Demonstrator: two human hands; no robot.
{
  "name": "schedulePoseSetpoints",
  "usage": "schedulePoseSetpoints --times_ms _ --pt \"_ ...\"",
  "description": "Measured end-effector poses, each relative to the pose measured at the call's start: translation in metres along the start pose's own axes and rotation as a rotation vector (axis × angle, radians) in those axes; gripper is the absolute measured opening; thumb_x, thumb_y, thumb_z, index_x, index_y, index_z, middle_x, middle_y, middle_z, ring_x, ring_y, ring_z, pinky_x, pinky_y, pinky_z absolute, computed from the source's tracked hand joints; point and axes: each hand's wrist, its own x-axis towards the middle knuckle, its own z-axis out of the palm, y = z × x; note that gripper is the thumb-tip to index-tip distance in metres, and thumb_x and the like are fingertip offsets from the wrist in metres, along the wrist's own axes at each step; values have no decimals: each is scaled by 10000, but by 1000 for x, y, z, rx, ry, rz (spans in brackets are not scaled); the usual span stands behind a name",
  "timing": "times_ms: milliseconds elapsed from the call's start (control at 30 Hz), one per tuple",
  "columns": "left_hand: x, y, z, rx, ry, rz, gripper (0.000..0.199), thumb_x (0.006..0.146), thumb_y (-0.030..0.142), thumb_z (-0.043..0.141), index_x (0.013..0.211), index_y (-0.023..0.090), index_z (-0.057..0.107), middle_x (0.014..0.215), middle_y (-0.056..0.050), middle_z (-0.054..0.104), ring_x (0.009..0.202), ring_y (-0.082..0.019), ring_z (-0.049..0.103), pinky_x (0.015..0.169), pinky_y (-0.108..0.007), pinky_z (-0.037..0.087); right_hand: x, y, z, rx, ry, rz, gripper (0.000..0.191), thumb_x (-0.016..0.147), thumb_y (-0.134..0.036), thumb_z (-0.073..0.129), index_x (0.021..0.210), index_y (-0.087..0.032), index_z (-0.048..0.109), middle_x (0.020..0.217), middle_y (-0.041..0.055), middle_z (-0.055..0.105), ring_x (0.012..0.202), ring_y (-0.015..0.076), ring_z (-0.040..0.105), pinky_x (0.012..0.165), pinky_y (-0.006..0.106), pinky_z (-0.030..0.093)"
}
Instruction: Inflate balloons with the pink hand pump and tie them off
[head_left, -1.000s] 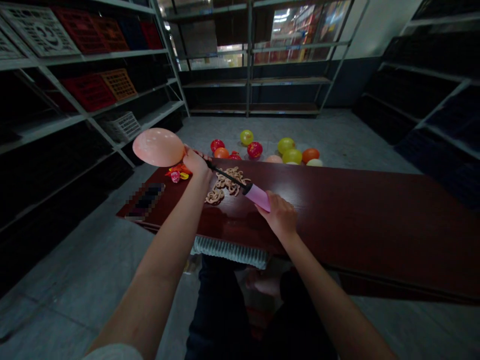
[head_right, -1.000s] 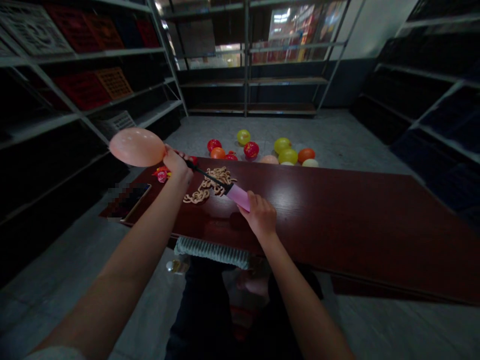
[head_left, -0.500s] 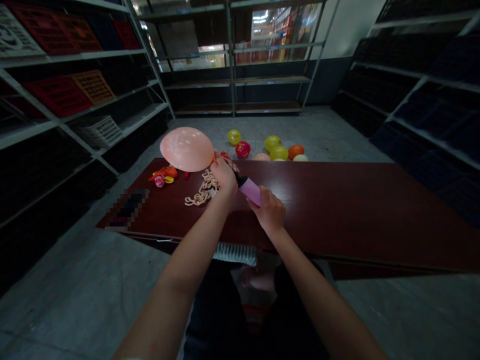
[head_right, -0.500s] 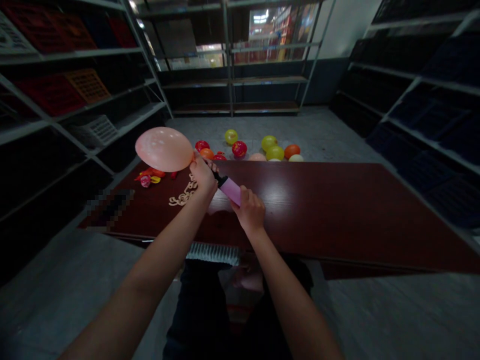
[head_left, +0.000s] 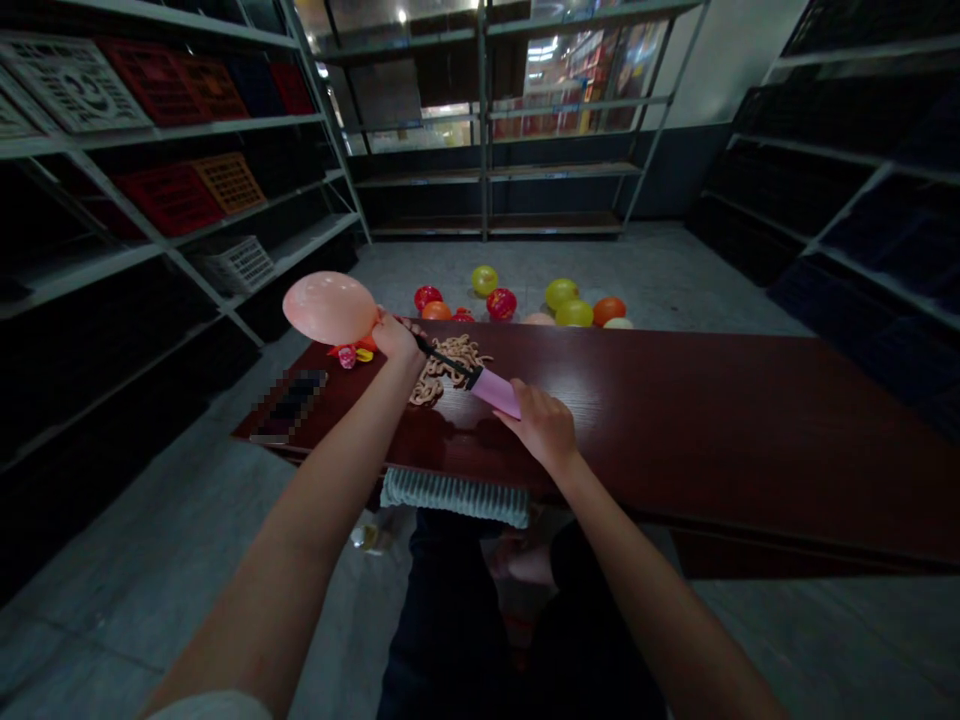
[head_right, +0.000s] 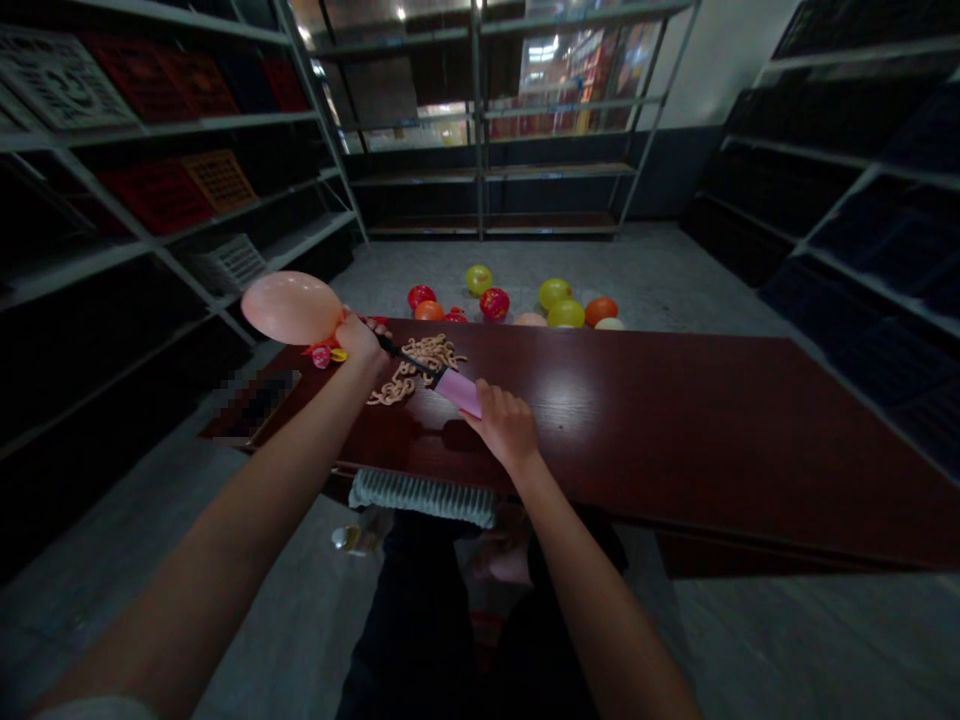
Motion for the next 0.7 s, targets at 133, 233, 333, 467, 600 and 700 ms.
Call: schedulePoseSetpoints --times_ms 133,233,333,467,600,700 --pt "20 33 6 8 10 60 448 1033 451 470 676 220 328 495 85 310 354 -71 316 368 -200 274 0 -1 2 35 44 -32 479 966 -496 612 1304 -157 583 1003 92 732 854 206 671 705 295 425" --pt "25 43 21 23 -20 81 491 1005 544 502 682 217 331 500 86 307 355 -62 304 367 -191 256 0 1 5 93 100 -44 462 976 -476 597 1301 -148 584 1030 98 741 864 206 687 720 296 448" --pt "21 40 40 22 -90 84 480 1036 526 438 684 215 339 492 82 291 346 -69 305 364 -197 265 -1 5 7 145 154 22 446 959 -443 613 1300 -156 593 1053 94 751 874 210 703 729 294 462" --pt "4 21 59 10 -165 63 472 1054 501 403 685 214 342 484 76 284 342 -72 310 361 -199 267 -1 9 10 170 189 134 458 910 -432 661 1278 -164 614 1027 82 760 843 215 715 699 295 460" --pt "-27 -8 65 16 -243 36 497 1029 536 448 667 217 332 472 71 288 341 -70 311 358 -201 267 0 9 11 184 198 196 432 894 -381 674 1267 -169 614 1027 79 765 834 216 718 680 291 447" --pt "-57 -33 62 27 -301 28 512 1014 527 490 635 219 337 452 68 295 333 -76 320 354 -211 283 0 10 13 183 198 222 425 891 -340 665 1274 -165 606 1054 85 763 848 220 719 679 292 446"
